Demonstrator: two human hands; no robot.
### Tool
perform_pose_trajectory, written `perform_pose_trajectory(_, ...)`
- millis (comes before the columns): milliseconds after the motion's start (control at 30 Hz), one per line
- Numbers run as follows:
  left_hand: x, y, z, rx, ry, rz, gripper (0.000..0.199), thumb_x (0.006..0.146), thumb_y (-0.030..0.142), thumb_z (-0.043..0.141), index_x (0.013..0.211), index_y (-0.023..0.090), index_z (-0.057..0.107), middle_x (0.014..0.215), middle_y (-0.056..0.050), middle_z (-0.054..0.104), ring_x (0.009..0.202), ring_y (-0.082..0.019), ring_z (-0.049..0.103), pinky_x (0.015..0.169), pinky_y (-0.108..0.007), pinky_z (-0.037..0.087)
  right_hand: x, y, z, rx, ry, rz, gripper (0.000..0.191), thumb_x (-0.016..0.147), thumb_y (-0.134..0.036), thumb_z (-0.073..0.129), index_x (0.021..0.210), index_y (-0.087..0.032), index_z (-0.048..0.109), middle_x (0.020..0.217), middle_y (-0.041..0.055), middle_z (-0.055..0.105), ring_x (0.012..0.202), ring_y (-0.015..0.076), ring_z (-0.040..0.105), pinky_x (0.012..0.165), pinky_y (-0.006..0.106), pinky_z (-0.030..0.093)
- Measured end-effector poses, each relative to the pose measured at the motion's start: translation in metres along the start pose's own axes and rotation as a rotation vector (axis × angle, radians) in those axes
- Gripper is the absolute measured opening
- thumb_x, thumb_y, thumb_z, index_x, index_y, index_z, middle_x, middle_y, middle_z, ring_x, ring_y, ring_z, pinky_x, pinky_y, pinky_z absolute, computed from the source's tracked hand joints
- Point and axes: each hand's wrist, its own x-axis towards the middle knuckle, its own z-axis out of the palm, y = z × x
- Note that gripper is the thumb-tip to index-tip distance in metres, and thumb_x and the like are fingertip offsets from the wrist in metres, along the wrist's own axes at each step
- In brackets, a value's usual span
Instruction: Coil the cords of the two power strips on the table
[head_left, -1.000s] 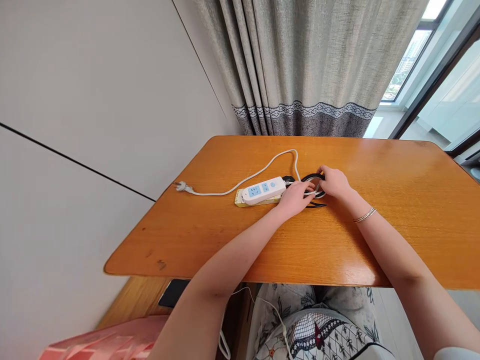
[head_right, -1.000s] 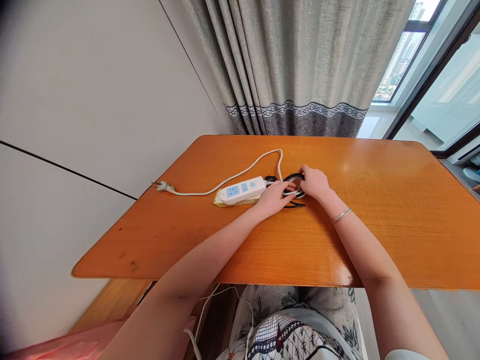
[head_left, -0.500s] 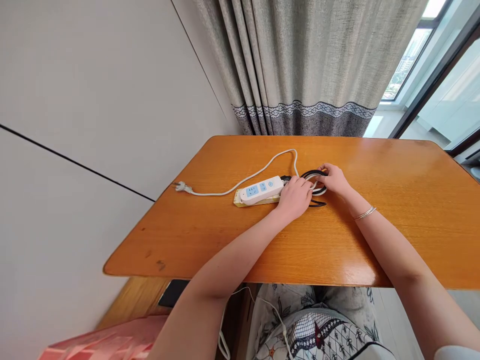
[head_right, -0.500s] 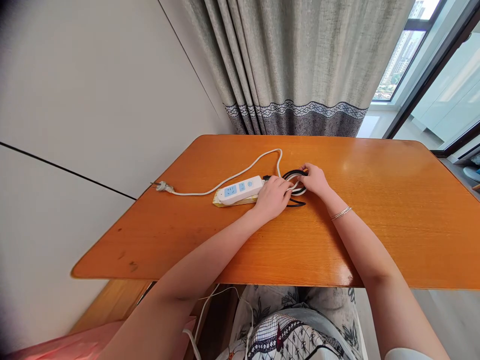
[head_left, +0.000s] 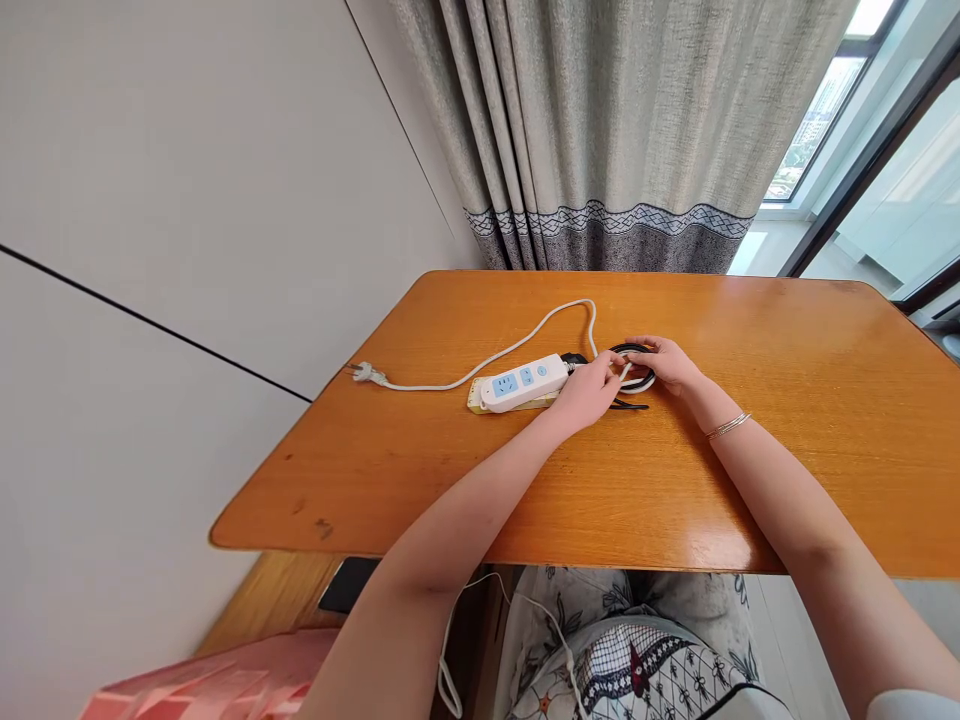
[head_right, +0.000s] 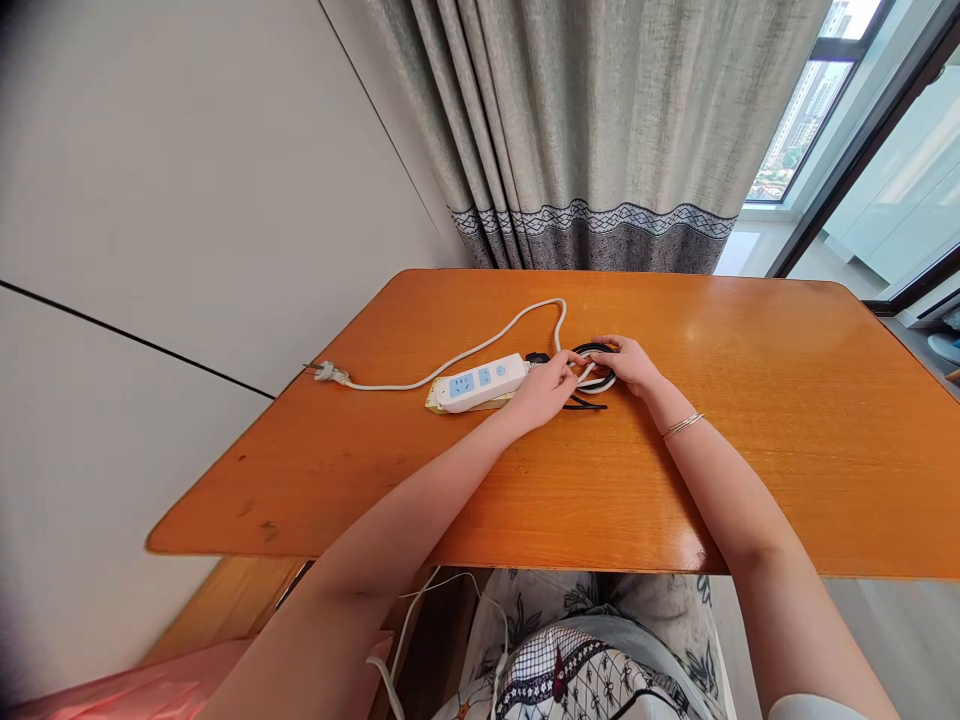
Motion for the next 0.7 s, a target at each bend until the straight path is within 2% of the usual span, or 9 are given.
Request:
perform_pose_trajectory(100, -0.001, 0.003, -0.003, 0.042, -0.011, -0.01, 0.02, 0.099, 0.03, 0.051, 0.112, 0.018, 0.061, 0.073, -0.001, 0.067, 0.073, -0.021, 0.064, 0.07, -0.031, 0.043, -0.001, -0.001, 0.002, 0.039, -0.032, 0.02, 0.041, 0.073, -0.012, 0.077, 0.112, -0.017, 0.063, 0.083, 0.0033, 0.077, 0.071, 0.0148, 0.072, 0.075, 0.03, 0.061)
perform_pose_trajectory(200, -0.001, 0.006, -0.005, 0.135, -0.052, -0.046, 0.02, 0.097, 0.03, 0.057, 0.11, 0.017, 0.064, 0.073, -0.002, 0.068, 0.075, -0.023, 0.066, 0.071, -0.032, 0.044, -0.004, -0.008, 0.002, -0.029, -0.096, 0.025, 0.044, 0.076, -0.015, 0.076, 0.118, -0.016, 0.062, 0.089, 0.0049, 0.077, 0.074, 0.0153, 0.071, 0.077, 0.031, 0.06)
perform_pose_trajectory(233, -0.001, 0.007, -0.005, 0.163, -0.065, -0.058, 0.021, 0.097, 0.03, 0.058, 0.111, 0.017, 0.065, 0.075, -0.003, 0.07, 0.076, -0.024, 0.067, 0.071, -0.032, 0.045, -0.006, -0.012, 0.002, -0.117, -0.099, 0.012, 0.044, 0.078, -0.017, 0.075, 0.12, -0.016, 0.062, 0.092, 0.006, 0.077, 0.076, 0.016, 0.072, 0.078, 0.031, 0.06)
perform_pose_trajectory(300, 0.0, 0.008, -0.006, 0.211, -0.078, -0.067, 0.023, 0.097, 0.03, 0.057, 0.113, 0.016, 0.067, 0.078, -0.005, 0.072, 0.08, -0.025, 0.069, 0.073, -0.032, 0.047, -0.013, -0.023, 0.003, -0.441, -0.05, -0.036, 0.042, 0.081, -0.026, 0.075, 0.12, -0.015, 0.064, 0.099, 0.009, 0.077, 0.084, 0.0195, 0.072, 0.081, 0.033, 0.058)
perform_pose_trajectory(400, 0.0, 0.009, -0.004, 0.273, -0.065, -0.055, 0.028, 0.098, 0.029, 0.054, 0.117, 0.015, 0.069, 0.082, -0.007, 0.074, 0.086, -0.026, 0.071, 0.077, -0.033, 0.049, -0.026, -0.042, 0.01, -1.097, 0.133, -0.084, 0.039, 0.083, -0.046, 0.073, 0.108, -0.015, 0.072, 0.105, 0.0142, 0.076, 0.1, 0.0296, 0.071, 0.086, 0.039, 0.055)
perform_pose_trajectory(467, -0.001, 0.009, -0.003, 0.297, -0.055, -0.047, 0.031, 0.098, 0.028, 0.053, 0.121, 0.014, 0.069, 0.081, -0.008, 0.075, 0.087, -0.026, 0.072, 0.079, -0.033, 0.05, -0.034, -0.051, 0.017, -1.401, 0.248, -0.078, 0.041, 0.086, -0.052, 0.067, 0.102, -0.015, 0.075, 0.105, 0.0178, 0.076, 0.104, 0.0344, 0.071, 0.085, 0.041, 0.054)
perform_pose_trajectory(567, -0.001, 0.009, -0.002, 0.314, -0.05, -0.041, 0.034, 0.098, 0.028, 0.052, 0.125, 0.014, 0.068, 0.081, -0.008, 0.075, 0.087, -0.026, 0.072, 0.08, -0.033, 0.051, -0.04, -0.054, 0.025, -1.569, 0.304, -0.081, 0.039, 0.09, -0.047, 0.061, 0.101, -0.013, 0.076, 0.102, 0.0216, 0.076, 0.101, 0.0354, 0.072, 0.08, 0.039, 0.053)
perform_pose_trajectory(700, 0.0, 0.004, 0.0, 0.301, -0.04, -0.033, 0.037, 0.096, 0.025, 0.052, 0.128, 0.014, 0.066, 0.082, -0.007, 0.075, 0.086, -0.025, 0.072, 0.079, -0.033, 0.051, -0.036, -0.047, 0.023, -1.52, 0.231, -0.13, 0.03, 0.093, -0.037, 0.058, 0.101, -0.015, 0.076, 0.103, 0.0186, 0.076, 0.101, 0.0308, 0.071, 0.081, 0.036, 0.051)
